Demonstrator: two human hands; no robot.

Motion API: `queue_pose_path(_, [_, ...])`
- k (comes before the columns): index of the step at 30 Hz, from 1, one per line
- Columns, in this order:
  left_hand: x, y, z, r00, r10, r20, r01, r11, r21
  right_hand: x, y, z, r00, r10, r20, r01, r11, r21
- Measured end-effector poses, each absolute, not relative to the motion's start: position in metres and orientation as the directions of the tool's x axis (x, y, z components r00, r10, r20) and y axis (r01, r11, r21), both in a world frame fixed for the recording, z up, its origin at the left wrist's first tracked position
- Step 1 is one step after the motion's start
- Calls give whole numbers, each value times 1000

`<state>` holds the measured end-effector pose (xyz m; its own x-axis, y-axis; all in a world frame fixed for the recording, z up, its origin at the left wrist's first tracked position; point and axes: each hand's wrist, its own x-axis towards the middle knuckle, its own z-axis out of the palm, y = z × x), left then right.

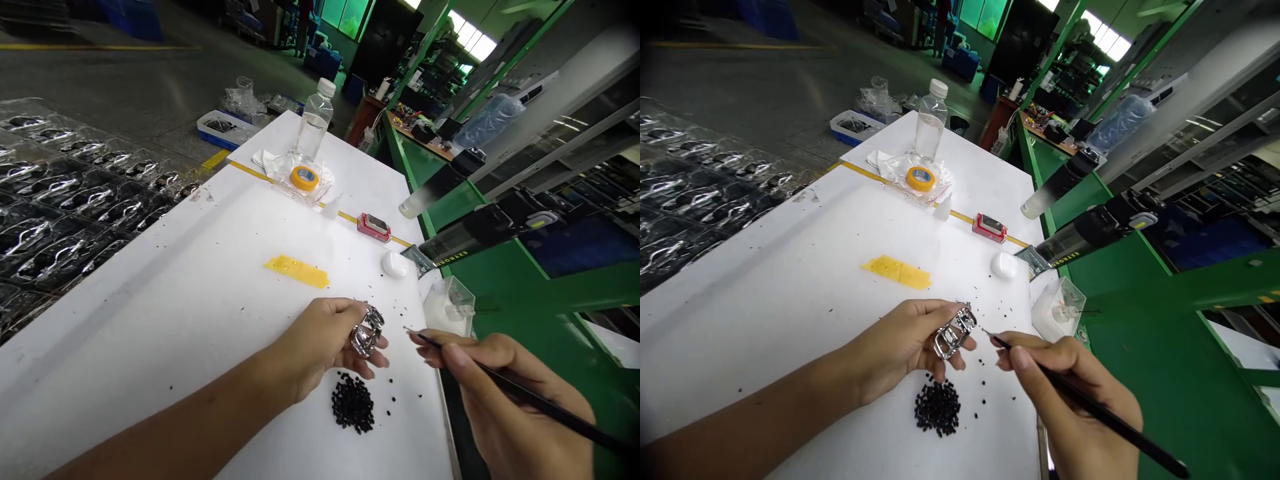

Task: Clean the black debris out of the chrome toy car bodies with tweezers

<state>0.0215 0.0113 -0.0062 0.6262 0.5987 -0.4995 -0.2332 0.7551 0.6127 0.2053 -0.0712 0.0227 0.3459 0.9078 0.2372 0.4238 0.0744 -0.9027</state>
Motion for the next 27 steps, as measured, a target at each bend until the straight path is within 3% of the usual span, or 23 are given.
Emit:
queue_pose_path(6, [20, 10, -4, 625, 605, -493, -180, 727, 663, 188, -76, 5, 218, 955, 200, 407, 97, -908])
queue_pose_path(11, [20, 10, -2, 621, 598, -507, -146, 724, 674, 182, -79, -1, 213, 943, 254, 397, 154, -905])
queue_pose_path(27, [22, 10, -6, 637, 596, -489, -117, 702, 702, 179, -77, 0, 251, 951, 181, 390, 72, -918])
